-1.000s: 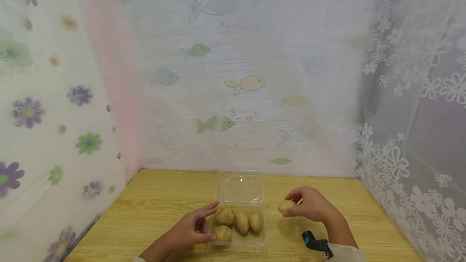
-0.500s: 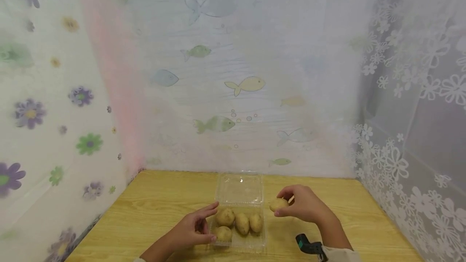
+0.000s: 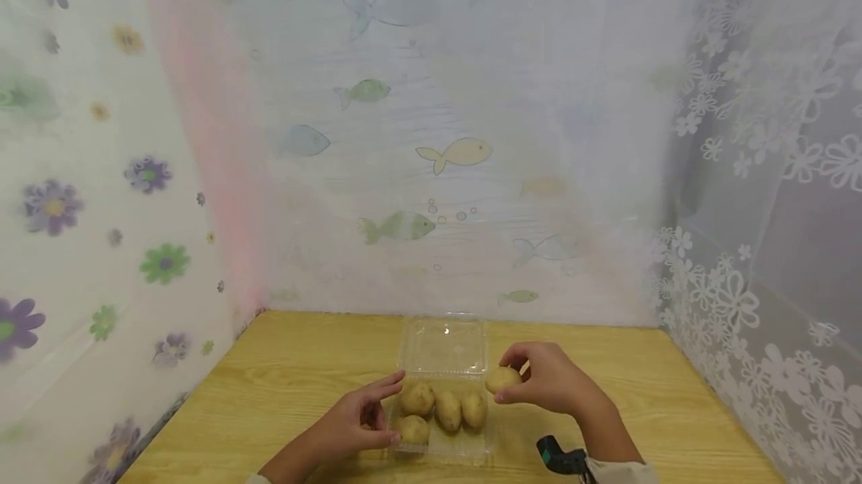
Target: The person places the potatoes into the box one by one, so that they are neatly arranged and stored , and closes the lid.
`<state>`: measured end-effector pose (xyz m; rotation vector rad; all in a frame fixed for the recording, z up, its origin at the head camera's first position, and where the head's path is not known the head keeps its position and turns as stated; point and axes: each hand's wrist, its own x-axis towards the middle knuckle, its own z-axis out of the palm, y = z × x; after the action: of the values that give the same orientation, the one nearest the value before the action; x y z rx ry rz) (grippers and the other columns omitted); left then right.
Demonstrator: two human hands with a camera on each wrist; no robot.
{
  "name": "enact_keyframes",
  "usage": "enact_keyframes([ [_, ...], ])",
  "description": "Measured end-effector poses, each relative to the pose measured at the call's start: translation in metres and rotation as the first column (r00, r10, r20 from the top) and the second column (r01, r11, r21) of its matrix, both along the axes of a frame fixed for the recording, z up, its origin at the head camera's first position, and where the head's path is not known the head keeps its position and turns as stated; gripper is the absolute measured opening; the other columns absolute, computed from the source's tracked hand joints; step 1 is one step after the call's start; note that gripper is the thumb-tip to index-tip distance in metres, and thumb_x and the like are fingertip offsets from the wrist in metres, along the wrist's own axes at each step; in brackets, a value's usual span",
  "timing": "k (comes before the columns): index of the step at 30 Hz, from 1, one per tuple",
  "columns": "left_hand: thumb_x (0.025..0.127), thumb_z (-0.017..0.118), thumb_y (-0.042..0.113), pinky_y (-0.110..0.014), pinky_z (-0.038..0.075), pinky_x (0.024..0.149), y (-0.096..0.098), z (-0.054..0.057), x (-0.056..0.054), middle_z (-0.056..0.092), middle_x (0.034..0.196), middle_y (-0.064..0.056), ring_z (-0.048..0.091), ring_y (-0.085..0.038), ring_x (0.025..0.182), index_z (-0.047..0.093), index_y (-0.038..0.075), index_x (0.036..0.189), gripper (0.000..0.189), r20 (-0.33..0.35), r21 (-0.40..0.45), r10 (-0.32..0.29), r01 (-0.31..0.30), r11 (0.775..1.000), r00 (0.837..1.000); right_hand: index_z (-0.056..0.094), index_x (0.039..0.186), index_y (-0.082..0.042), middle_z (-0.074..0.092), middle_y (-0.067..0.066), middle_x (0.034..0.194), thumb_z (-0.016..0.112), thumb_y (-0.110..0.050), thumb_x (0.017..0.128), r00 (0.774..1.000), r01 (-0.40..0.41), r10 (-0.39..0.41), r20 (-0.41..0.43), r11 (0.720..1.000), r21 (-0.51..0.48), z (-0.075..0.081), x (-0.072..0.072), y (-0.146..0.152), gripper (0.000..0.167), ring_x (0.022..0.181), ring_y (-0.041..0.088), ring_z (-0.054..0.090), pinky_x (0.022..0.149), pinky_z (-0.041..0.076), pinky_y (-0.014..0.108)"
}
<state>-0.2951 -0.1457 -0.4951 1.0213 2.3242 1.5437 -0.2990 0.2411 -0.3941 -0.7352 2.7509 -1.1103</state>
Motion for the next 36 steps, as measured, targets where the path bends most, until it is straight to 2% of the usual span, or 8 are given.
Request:
enact_keyframes([
  [11, 0.092, 0.081, 0.028, -0.025, 0.06, 0.074, -0.001, 0.003, -0.001, 0.023, 0.172, -0.009, 0.06, -0.001, 0.079, 0.036, 0.003, 0.159, 0.085, 0.0, -0.006, 0.0, 0.0, 1.0, 1.0, 0.069, 0.116, -0.015, 0.066, 0.005, 0.108, 0.09, -0.035, 0.082, 0.999, -0.044, 0.044, -0.001, 0.999, -0.016, -0.001, 0.001, -0.017, 0.045, 0.082, 0.021, 0.069, 0.066, 0.058, 0.03],
  [21, 0.092, 0.082, 0.027, -0.024, 0.06, 0.076, 0.0, -0.001, -0.001, 0.023, 0.172, -0.012, 0.061, 0.002, 0.079, 0.036, 0.0, 0.159, 0.085, -0.006, -0.005, 0.005, -0.005, 1.0, 1.0, 0.069, 0.113, -0.014, 0.068, 0.003, 0.104, 0.09, -0.036, 0.081, 0.996, -0.082, 0.082, -0.021, 0.997, 0.014, -0.007, 0.002, -0.028, 0.044, 0.071, 0.014, 0.066, 0.062, 0.057, 0.029],
  [27, 0.092, 0.081, 0.03, -0.025, 0.06, 0.078, 0.0, -0.002, -0.001, 0.023, 0.172, -0.009, 0.061, 0.001, 0.08, 0.036, 0.003, 0.159, 0.086, -0.008, -0.014, 0.016, -0.016, 1.0, 1.0, 0.069, 0.113, -0.011, 0.068, 0.004, 0.104, 0.092, -0.03, 0.079, 0.991, -0.125, 0.125, -0.04, 0.992, 0.009, -0.006, 0.004, -0.035, 0.045, 0.07, 0.012, 0.067, 0.063, 0.058, 0.027],
  [36, 0.091, 0.082, 0.031, -0.023, 0.06, 0.077, 0.002, 0.001, -0.001, 0.025, 0.172, -0.009, 0.061, 0.0, 0.08, 0.038, 0.002, 0.159, 0.086, -0.023, -0.027, 0.011, -0.011, 1.0, 1.0, 0.068, 0.116, -0.006, 0.066, 0.008, 0.106, 0.093, -0.023, 0.077, 0.987, -0.157, 0.157, 0.031, 0.987, -0.027, -0.008, 0.012, -0.044, 0.049, 0.075, 0.013, 0.071, 0.066, 0.06, 0.027],
])
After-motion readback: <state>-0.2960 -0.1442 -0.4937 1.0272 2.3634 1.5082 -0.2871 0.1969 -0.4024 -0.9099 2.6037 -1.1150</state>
